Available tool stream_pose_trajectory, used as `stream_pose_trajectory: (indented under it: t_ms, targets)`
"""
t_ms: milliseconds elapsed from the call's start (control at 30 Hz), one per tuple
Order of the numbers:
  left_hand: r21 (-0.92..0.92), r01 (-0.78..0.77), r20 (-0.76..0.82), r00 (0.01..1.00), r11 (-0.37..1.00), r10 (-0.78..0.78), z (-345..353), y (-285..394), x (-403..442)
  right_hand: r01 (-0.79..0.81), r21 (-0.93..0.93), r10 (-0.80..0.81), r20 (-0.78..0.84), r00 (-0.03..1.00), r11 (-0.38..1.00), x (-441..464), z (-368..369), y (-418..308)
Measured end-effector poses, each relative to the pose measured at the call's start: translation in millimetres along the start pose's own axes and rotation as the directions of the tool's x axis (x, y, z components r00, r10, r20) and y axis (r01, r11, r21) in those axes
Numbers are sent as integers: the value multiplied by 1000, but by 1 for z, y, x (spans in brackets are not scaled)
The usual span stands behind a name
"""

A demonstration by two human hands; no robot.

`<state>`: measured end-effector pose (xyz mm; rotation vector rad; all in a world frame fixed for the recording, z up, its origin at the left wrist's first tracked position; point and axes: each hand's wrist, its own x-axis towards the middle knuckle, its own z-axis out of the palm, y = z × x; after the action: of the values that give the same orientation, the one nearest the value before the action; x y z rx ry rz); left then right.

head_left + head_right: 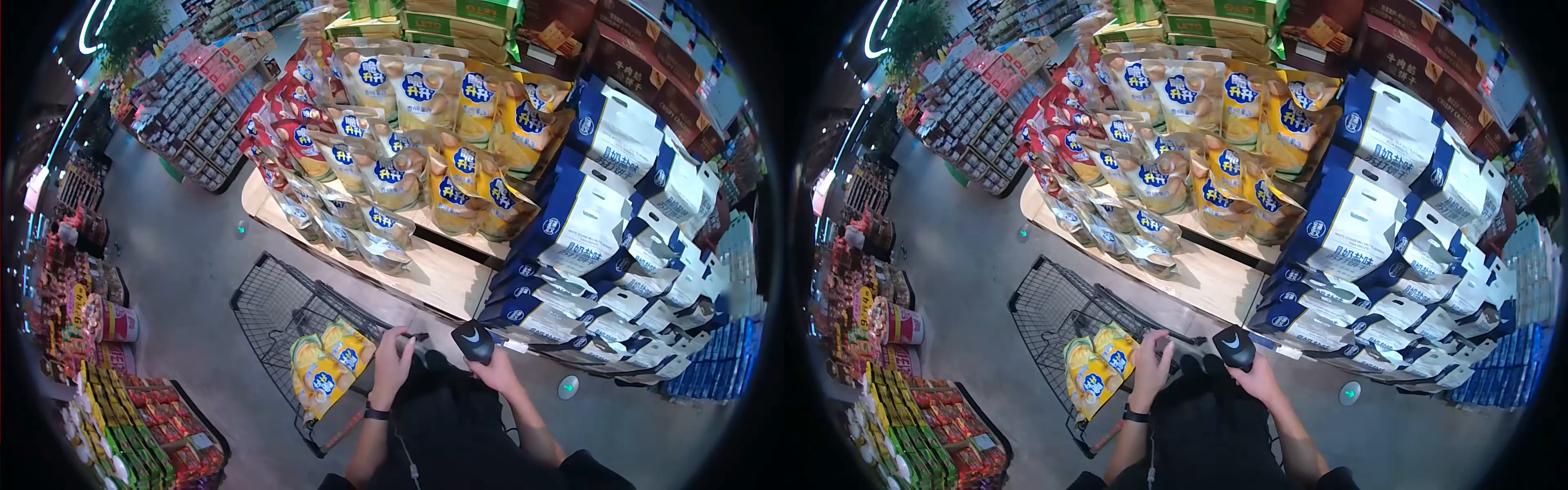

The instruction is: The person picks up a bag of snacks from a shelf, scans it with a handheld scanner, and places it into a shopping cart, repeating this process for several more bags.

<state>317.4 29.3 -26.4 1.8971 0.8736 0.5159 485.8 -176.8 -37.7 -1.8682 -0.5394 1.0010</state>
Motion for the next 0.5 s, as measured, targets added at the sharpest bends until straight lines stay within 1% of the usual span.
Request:
stream_pose_trajectory:
  t_ms: [67, 100, 133, 167, 233, 267, 367, 400, 500]
  targets:
    - [40, -72, -68, 995, 997, 75, -11, -17, -5, -50, -53, 48, -41, 998, 997, -3, 1, -2]
    - [82, -82, -108, 990, 993, 91, -18, -36, -8, -69, -85, 64, -52, 997, 994, -2, 2, -4]
    - [88, -14, -156, 987, 996, 28, -31, -42, -12, -53, -8, 53, -71, 996, 999, 1, 8, -4]
    - [90, 61, -206, 978, 994, -41, -44, -49, -18, -57, -20, 56, -55, 997, 998, 4, 10, -5]
    - [126, 89, -348, 936, 988, -40, -75, -72, -29, -66, -46, 65, -13, 998, 997, 9, 15, -21]
    - [59, 202, -375, 912, 978, -165, -91, -87, -37, -52, -49, 52, 2, 999, 997, 11, 21, -32]
    - [236, 311, -534, 833, 921, -145, -134, -124, -64, -47, -122, 56, 74, 996, 991, 22, 33, -43]
    - [219, 348, -580, 798, 912, -165, -143, -136, -77, -28, -113, 38, 86, 996, 993, 24, 38, -47]
    - [170, 411, -672, 713, 896, -199, -162, -157, -102, 15, -208, 15, 141, 990, 978, 33, 48, -49]
